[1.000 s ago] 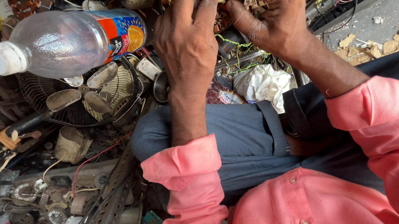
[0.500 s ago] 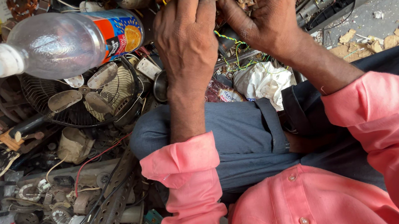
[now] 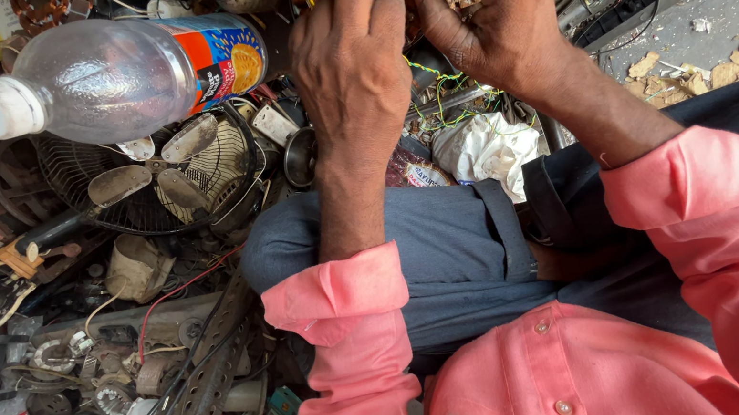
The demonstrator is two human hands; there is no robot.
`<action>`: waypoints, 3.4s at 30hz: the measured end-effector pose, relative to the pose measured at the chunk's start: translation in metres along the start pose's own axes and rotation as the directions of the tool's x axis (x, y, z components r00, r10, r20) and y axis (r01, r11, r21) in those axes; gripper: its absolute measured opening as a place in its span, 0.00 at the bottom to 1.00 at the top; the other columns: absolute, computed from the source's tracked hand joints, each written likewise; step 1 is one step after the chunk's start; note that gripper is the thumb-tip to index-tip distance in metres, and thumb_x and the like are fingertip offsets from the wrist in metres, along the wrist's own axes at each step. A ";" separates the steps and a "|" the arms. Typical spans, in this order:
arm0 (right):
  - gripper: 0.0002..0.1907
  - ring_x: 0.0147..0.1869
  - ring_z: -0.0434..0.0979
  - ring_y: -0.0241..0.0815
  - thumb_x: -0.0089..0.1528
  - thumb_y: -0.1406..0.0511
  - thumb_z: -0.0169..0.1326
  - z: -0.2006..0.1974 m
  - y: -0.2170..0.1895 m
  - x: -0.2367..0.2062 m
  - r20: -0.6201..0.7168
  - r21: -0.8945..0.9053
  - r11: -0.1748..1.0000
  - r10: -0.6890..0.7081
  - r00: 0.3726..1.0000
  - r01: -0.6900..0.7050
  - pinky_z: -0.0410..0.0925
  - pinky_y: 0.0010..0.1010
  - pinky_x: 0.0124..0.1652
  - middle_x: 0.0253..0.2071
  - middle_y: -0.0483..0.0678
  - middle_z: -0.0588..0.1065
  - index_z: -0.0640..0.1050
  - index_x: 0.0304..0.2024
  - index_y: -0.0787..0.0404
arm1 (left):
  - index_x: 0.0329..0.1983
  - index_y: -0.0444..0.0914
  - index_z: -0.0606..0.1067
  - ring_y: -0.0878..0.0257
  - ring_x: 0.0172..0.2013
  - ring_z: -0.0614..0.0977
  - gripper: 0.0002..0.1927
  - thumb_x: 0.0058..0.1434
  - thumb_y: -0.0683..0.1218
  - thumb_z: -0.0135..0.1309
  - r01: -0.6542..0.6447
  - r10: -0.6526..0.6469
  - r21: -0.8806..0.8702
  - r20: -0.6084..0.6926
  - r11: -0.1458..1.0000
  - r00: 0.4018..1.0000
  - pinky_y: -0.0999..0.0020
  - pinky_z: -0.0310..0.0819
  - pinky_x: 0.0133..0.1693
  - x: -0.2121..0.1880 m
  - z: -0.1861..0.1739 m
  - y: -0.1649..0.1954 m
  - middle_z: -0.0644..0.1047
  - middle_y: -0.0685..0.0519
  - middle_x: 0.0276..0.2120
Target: The person sits on the floor and repairs an electrical motor stator by stripping, twisting, and connecting multiple colored wires. They use wire cutters and a screwdriver to manage the connections and occasionally adjust the stator's position.
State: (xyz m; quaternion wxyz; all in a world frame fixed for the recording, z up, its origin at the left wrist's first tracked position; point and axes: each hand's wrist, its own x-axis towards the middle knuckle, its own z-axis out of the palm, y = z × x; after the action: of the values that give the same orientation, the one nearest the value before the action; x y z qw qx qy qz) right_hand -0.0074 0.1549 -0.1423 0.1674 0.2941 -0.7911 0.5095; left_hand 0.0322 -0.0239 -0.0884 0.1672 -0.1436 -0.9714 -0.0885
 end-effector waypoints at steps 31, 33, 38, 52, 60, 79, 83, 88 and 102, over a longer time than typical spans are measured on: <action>0.05 0.51 0.71 0.53 0.68 0.74 0.56 0.001 0.001 0.004 0.101 0.014 1.000 -0.029 0.994 0.028 0.65 0.44 0.49 0.45 0.50 0.73 0.73 0.45 0.64 | 0.49 0.40 0.76 0.53 0.49 0.77 0.08 0.68 0.42 0.54 0.036 -0.044 -0.154 -0.046 0.987 0.998 0.54 0.73 0.52 0.004 -0.003 -0.001 0.74 0.55 0.47; 0.06 0.49 0.71 0.54 0.68 0.75 0.55 0.004 0.002 0.000 0.085 0.016 0.999 -0.038 0.996 0.037 0.65 0.44 0.49 0.45 0.51 0.73 0.73 0.46 0.64 | 0.50 0.40 0.75 0.53 0.50 0.76 0.09 0.67 0.42 0.54 -0.015 0.004 -0.129 -0.085 0.992 0.996 0.56 0.73 0.52 0.004 -0.002 -0.001 0.74 0.56 0.49; 0.07 0.48 0.72 0.56 0.69 0.74 0.53 0.009 0.007 -0.011 0.057 -0.011 1.000 -0.004 0.998 0.005 0.64 0.45 0.48 0.44 0.53 0.73 0.73 0.49 0.64 | 0.47 0.36 0.75 0.51 0.48 0.77 0.08 0.66 0.41 0.54 -0.052 0.048 -0.137 -0.031 0.989 0.998 0.52 0.73 0.52 0.008 0.003 0.005 0.75 0.51 0.47; 0.05 0.59 0.71 0.57 0.70 0.72 0.56 -0.005 -0.015 0.017 0.061 0.050 0.993 0.105 0.993 -0.109 0.66 0.47 0.57 0.50 0.56 0.74 0.78 0.49 0.65 | 0.47 0.38 0.76 0.53 0.42 0.83 0.08 0.65 0.36 0.58 0.233 -0.375 -0.499 -0.205 0.835 0.904 0.63 0.78 0.43 0.000 -0.011 -0.014 0.79 0.50 0.40; 0.11 0.59 0.70 0.63 0.66 0.64 0.64 0.012 -0.035 0.030 0.134 -0.193 0.981 0.038 0.990 -0.011 0.66 0.52 0.56 0.54 0.64 0.69 0.85 0.47 0.65 | 0.42 0.40 0.77 0.52 0.40 0.83 0.09 0.59 0.36 0.61 0.219 -0.377 -0.514 -0.226 0.830 0.898 0.61 0.77 0.44 -0.005 -0.019 -0.025 0.78 0.51 0.38; 0.04 0.42 0.81 0.33 0.71 0.70 0.60 0.035 -0.044 0.058 0.447 0.477 0.629 0.427 0.786 -0.614 0.74 0.25 0.42 0.40 0.46 0.81 0.80 0.45 0.66 | 0.37 0.41 0.80 0.64 0.32 0.84 0.07 0.55 0.39 0.63 0.214 -0.447 -0.643 -0.224 0.736 0.866 0.69 0.80 0.38 -0.022 -0.002 -0.050 0.79 0.56 0.32; 0.06 0.45 0.83 0.35 0.70 0.70 0.62 0.035 -0.043 0.057 0.449 0.393 0.699 0.421 0.788 -0.597 0.77 0.28 0.45 0.42 0.47 0.81 0.80 0.47 0.67 | 0.36 0.40 0.81 0.65 0.32 0.85 0.06 0.55 0.39 0.64 0.212 -0.452 -0.654 -0.222 0.726 0.864 0.70 0.81 0.38 -0.025 -0.001 -0.052 0.80 0.57 0.32; 0.06 0.46 0.83 0.38 0.71 0.70 0.64 0.037 -0.035 0.055 0.450 0.435 0.695 0.383 0.807 -0.573 0.77 0.31 0.49 0.43 0.46 0.80 0.80 0.47 0.68 | 0.38 0.42 0.81 0.60 0.37 0.85 0.08 0.55 0.40 0.64 0.144 -0.398 -0.582 -0.336 0.800 0.854 0.65 0.80 0.43 -0.027 -0.002 -0.054 0.82 0.56 0.36; 0.10 0.51 0.82 0.39 0.70 0.68 0.65 0.045 -0.018 0.047 0.507 0.505 0.583 0.396 0.765 -0.636 0.76 0.33 0.56 0.47 0.45 0.80 0.80 0.50 0.66 | 0.47 0.44 0.74 0.54 0.38 0.82 0.10 0.63 0.44 0.58 0.185 -0.312 -0.393 -0.288 0.901 0.906 0.58 0.77 0.42 -0.033 0.020 -0.054 0.79 0.52 0.35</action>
State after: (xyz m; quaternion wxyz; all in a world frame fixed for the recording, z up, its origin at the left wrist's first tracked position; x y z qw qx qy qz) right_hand -0.0309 0.0949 -0.1218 -0.2435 0.1689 -0.6291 0.7186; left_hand 0.0389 -0.0790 -0.1248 0.2923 -0.0269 -0.9050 -0.3079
